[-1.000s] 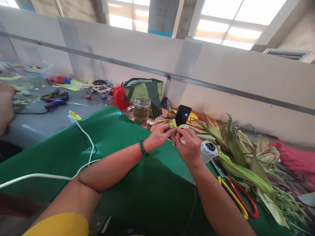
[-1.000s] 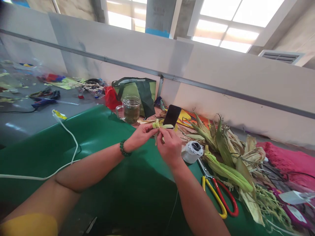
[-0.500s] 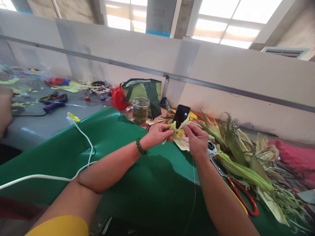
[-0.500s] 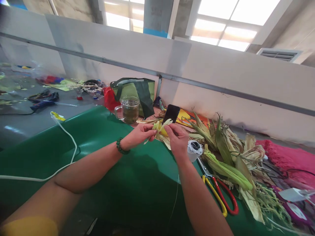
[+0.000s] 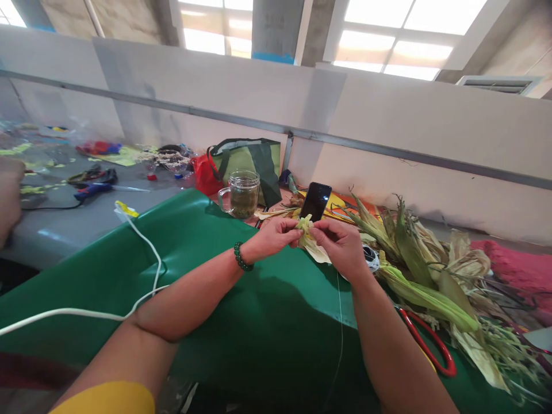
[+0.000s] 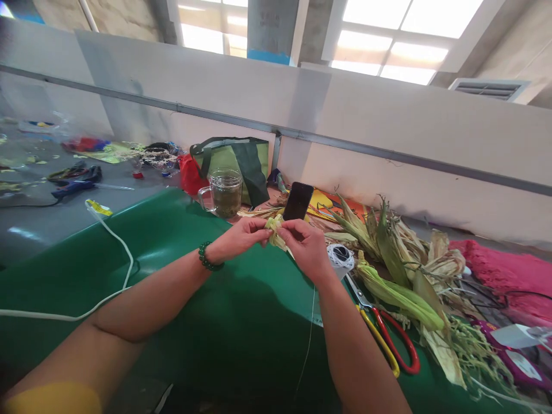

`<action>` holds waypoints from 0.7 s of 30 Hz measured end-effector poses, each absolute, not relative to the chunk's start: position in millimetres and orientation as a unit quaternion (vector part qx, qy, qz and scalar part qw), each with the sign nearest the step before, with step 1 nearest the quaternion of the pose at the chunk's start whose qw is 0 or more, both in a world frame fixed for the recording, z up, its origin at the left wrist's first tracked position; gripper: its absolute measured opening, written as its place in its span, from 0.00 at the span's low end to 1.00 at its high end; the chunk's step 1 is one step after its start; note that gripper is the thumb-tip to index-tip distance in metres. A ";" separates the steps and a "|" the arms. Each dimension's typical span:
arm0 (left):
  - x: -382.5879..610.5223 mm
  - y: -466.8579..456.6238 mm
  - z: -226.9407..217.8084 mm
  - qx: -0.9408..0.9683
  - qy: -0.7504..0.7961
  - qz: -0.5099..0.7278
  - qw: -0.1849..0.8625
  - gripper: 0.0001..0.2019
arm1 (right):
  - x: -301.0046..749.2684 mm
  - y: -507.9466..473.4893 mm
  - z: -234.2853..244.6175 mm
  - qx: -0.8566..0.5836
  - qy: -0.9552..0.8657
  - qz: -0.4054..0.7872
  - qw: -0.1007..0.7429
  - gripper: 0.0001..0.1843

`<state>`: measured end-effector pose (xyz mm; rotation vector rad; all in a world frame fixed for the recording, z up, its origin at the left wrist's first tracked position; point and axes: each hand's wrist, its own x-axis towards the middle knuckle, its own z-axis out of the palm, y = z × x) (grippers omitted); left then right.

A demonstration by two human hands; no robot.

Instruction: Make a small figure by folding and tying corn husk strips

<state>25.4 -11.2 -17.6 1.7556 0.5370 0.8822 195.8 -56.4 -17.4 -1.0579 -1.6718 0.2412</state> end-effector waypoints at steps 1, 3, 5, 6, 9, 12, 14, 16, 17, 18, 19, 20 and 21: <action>25.1 -11.0 -17.6 0.734 0.225 0.370 0.523 0.12 | 195.7 -56.3 -18.6 -0.448 -0.706 0.084 0.543 0.06; 24.5 -10.8 -17.6 0.733 0.229 0.375 0.520 0.12 | 193.7 -56.9 -21.5 -0.450 -0.705 0.025 0.548 0.05; 24.2 -10.7 -17.8 0.730 0.234 0.381 0.518 0.12 | 190.2 -58.4 -24.7 -0.440 -0.713 -0.059 0.542 0.05; 24.2 -10.7 -18.0 0.728 0.237 0.383 0.517 0.12 | 188.2 -59.4 -26.2 -0.430 -0.721 -0.103 0.533 0.06; 24.7 -10.7 -19.0 0.722 0.245 0.388 0.517 0.10 | 183.1 -61.8 -29.7 -0.400 -0.744 -0.204 0.495 0.08; 25.6 -10.6 -20.2 0.721 0.244 0.395 0.514 0.09 | 180.7 -61.7 -32.7 -0.403 -0.752 -0.263 0.450 0.11; 26.2 -10.6 -20.8 0.722 0.244 0.402 0.508 0.10 | 180.8 -60.2 -34.6 -0.411 -0.748 -0.280 0.439 0.12; 26.9 -10.7 -21.0 0.718 0.248 0.407 0.508 0.11 | 181.6 -58.3 -35.8 -0.421 -0.733 -0.262 0.465 0.12; 27.2 -10.8 -20.9 0.714 0.251 0.408 0.511 0.11 | 182.2 -57.7 -35.9 -0.427 -0.725 -0.238 0.485 0.11; 27.6 -11.0 -20.7 0.710 0.253 0.408 0.514 0.11 | 182.7 -57.3 -35.7 -0.433 -0.719 -0.208 0.502 0.10; 27.9 -11.2 -20.4 0.708 0.256 0.409 0.517 0.10 | 183.1 -57.3 -35.0 -0.437 -0.716 -0.177 0.515 0.10; 28.1 -11.5 -20.2 0.707 0.258 0.409 0.517 0.10 | 183.5 -57.5 -34.1 -0.440 -0.716 -0.149 0.521 0.09; 28.3 -11.7 -20.0 0.707 0.259 0.409 0.515 0.10 | 183.7 -57.8 -33.1 -0.442 -0.719 -0.126 0.522 0.09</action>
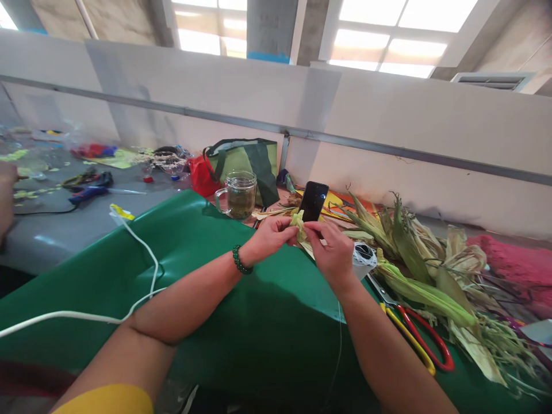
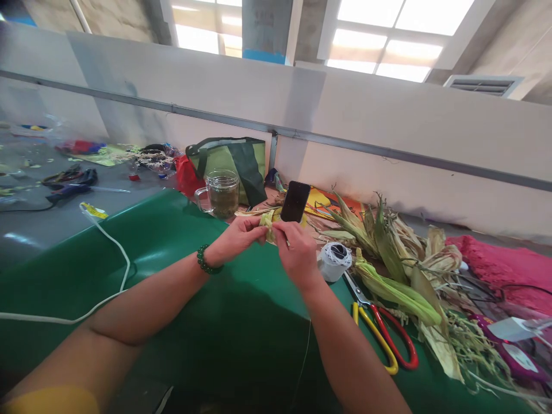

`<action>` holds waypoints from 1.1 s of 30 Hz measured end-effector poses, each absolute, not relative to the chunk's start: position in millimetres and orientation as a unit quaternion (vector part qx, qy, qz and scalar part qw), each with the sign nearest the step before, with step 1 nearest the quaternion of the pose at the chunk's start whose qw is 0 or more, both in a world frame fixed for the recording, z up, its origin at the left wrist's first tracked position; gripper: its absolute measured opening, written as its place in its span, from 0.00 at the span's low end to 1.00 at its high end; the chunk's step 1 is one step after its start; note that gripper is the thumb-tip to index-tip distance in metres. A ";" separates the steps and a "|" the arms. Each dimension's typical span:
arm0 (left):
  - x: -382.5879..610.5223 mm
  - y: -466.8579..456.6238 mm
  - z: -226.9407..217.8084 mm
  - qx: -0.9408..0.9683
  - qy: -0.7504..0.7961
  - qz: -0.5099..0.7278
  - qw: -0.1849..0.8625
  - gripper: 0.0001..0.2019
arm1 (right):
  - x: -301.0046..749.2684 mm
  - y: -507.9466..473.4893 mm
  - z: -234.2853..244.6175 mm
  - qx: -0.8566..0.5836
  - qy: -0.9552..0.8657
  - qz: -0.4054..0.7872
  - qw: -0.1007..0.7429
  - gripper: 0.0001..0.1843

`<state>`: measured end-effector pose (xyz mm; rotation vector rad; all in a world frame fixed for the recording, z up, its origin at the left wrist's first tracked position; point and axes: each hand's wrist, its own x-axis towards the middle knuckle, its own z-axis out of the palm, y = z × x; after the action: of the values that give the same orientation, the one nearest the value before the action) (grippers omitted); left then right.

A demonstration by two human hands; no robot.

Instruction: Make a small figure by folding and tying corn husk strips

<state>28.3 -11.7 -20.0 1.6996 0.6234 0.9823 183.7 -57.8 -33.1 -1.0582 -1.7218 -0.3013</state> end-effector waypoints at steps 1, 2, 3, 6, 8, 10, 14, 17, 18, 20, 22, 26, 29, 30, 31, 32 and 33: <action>28.5 -11.9 -19.9 0.709 0.261 0.409 0.511 0.10 | 183.8 -58.2 -31.9 -0.444 -0.722 -0.108 0.519 0.09; 28.5 -12.0 -20.0 0.712 0.263 0.409 0.507 0.10 | 183.8 -58.5 -30.9 -0.447 -0.724 -0.097 0.517 0.09; 28.5 -12.0 -20.3 0.715 0.265 0.409 0.502 0.10 | 183.9 -58.6 -30.0 -0.451 -0.725 -0.088 0.513 0.09; 28.3 -11.9 -21.3 0.724 0.270 0.409 0.485 0.09 | 184.5 -58.0 -28.1 -0.456 -0.735 -0.075 0.496 0.08; 28.2 -11.9 -22.3 0.732 0.272 0.406 0.475 0.09 | 185.1 -57.2 -27.4 -0.456 -0.743 -0.072 0.485 0.08; 28.4 -12.2 -23.5 0.742 0.276 0.406 0.457 0.10 | 185.3 -56.9 -27.4 -0.459 -0.744 -0.070 0.481 0.07; 29.6 -12.5 -26.6 0.765 0.289 0.425 0.389 0.12 | 183.5 -57.6 -30.4 -0.443 -0.741 -0.096 0.495 0.06; 30.6 -12.7 -28.2 0.780 0.304 0.426 0.344 0.14 | 181.6 -57.9 -33.8 -0.440 -0.745 -0.134 0.483 0.08; 31.0 -12.9 -28.3 0.785 0.305 0.423 0.336 0.14 | 181.1 -57.9 -34.5 -0.442 -0.749 -0.140 0.474 0.09; 31.7 -13.8 -28.1 0.794 0.297 0.413 0.334 0.14 | 180.7 -57.7 -34.8 -0.440 -0.759 -0.144 0.458 0.10; 32.2 -14.7 -27.3 0.801 0.282 0.404 0.339 0.14 | 181.2 -57.5 -33.8 -0.429 -0.767 -0.144 0.455 0.10; 32.7 -15.2 -26.2 0.804 0.284 0.404 0.331 0.15 | 184.2 -58.0 -31.3 -0.446 -0.758 -0.147 0.452 0.08; 33.3 -14.9 -26.7 0.805 0.294 0.408 0.315 0.15 | 185.7 -58.9 -30.8 -0.466 -0.756 -0.150 0.434 0.08; 33.7 -15.2 -27.3 0.806 0.293 0.407 0.313 0.15 | 185.5 -59.1 -30.9 -0.468 -0.755 -0.148 0.435 0.09; 34.1 -15.8 -28.1 0.808 0.292 0.405 0.314 0.15 | 185.0 -59.3 -31.2 -0.468 -0.752 -0.144 0.441 0.09; 34.6 -16.5 -29.1 0.809 0.290 0.401 0.316 0.16 | 184.2 -59.4 -31.5 -0.469 -0.747 -0.139 0.451 0.09; 35.1 -17.4 -30.2 0.811 0.290 0.395 0.321 0.16 | 183.2 -59.5 -31.8 -0.470 -0.740 -0.132 0.463 0.09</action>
<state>35.1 -17.4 -30.2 2.1295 0.7606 1.0382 183.2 -59.5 -31.8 -1.1553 -1.8188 -0.3234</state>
